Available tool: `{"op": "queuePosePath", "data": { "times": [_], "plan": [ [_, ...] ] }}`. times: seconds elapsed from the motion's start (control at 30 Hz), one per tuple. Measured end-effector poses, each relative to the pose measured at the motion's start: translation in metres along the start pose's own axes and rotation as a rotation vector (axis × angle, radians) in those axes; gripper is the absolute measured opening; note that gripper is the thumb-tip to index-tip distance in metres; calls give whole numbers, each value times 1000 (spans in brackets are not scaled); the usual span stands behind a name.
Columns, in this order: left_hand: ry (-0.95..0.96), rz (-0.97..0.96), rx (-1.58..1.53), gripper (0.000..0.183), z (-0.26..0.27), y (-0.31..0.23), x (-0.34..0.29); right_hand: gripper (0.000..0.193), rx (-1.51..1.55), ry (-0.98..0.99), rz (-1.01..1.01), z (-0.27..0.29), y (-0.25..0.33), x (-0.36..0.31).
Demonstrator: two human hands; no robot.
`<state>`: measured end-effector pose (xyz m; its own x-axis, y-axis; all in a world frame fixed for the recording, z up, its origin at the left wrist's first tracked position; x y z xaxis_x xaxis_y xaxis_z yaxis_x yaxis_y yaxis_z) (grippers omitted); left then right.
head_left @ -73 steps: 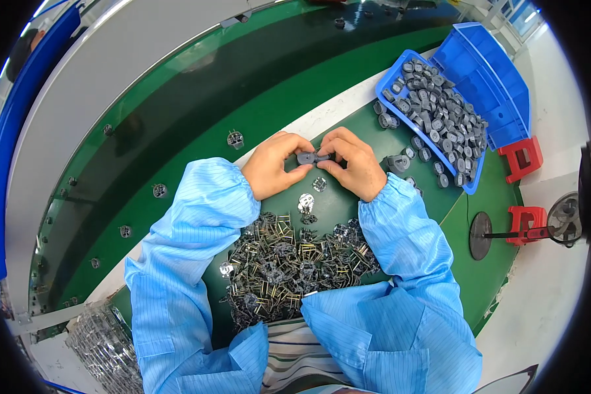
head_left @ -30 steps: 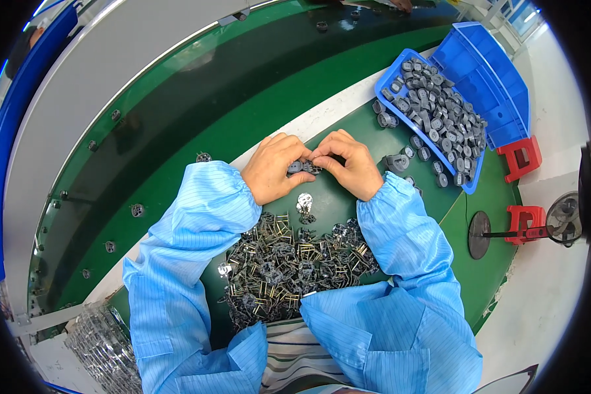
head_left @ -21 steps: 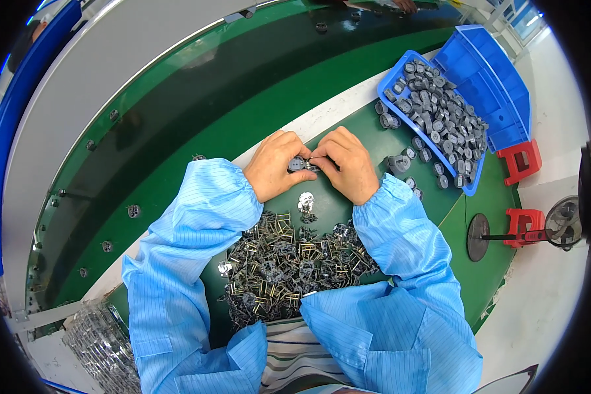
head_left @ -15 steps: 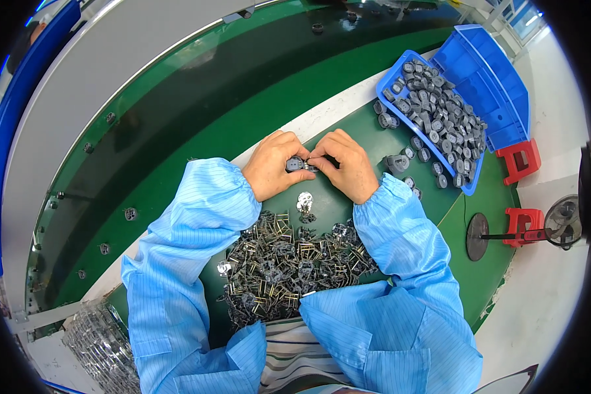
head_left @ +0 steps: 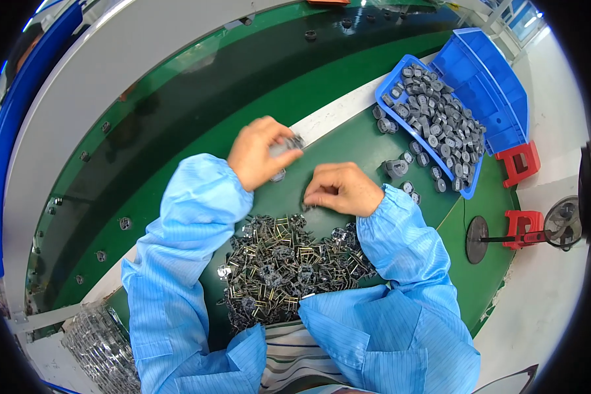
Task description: The person assembles small metal contacts into circular plastic housings by hand at a factory workbench.
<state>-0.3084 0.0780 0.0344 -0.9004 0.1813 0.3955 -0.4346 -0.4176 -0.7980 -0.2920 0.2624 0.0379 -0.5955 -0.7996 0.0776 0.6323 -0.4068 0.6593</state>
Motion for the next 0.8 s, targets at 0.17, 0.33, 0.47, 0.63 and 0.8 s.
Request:
{"op": "queuePosePath", "data": {
  "times": [0.17, 0.33, 0.47, 0.63, 0.8],
  "plan": [
    [-66, 289, 465, 30, 50, 41, 11, 15, -287, -326, -160, 24, -15, 2],
    [-135, 99, 565, 47, 53, 24, 9, 19, -285, -325, -103, 20, -13, 5],
    [490, 124, 206, 56, 28, -24, 1, 15, -267, -324, -109, 18, -19, 1],
    [539, 41, 108, 44, -15, -16, -14, 11, -292, -323, -77, 18, -17, 4],
    [281, 83, 220, 53, -25, -21, -17, 10, -380, -457, -65, 21, -24, 0]
  ]
}}
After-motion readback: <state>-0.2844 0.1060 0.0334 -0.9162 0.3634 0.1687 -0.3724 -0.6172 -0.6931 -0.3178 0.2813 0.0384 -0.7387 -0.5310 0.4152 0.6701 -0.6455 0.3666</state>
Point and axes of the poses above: each hand's wrist, its own x-axis towards the middle knuckle, its own z-axis out of the back of the hand, y = z × x, the point moved 6 cm from there along x, towards the middle knuckle, and after that the axes turned 10 degrees about -x, right-handed, at the moved point
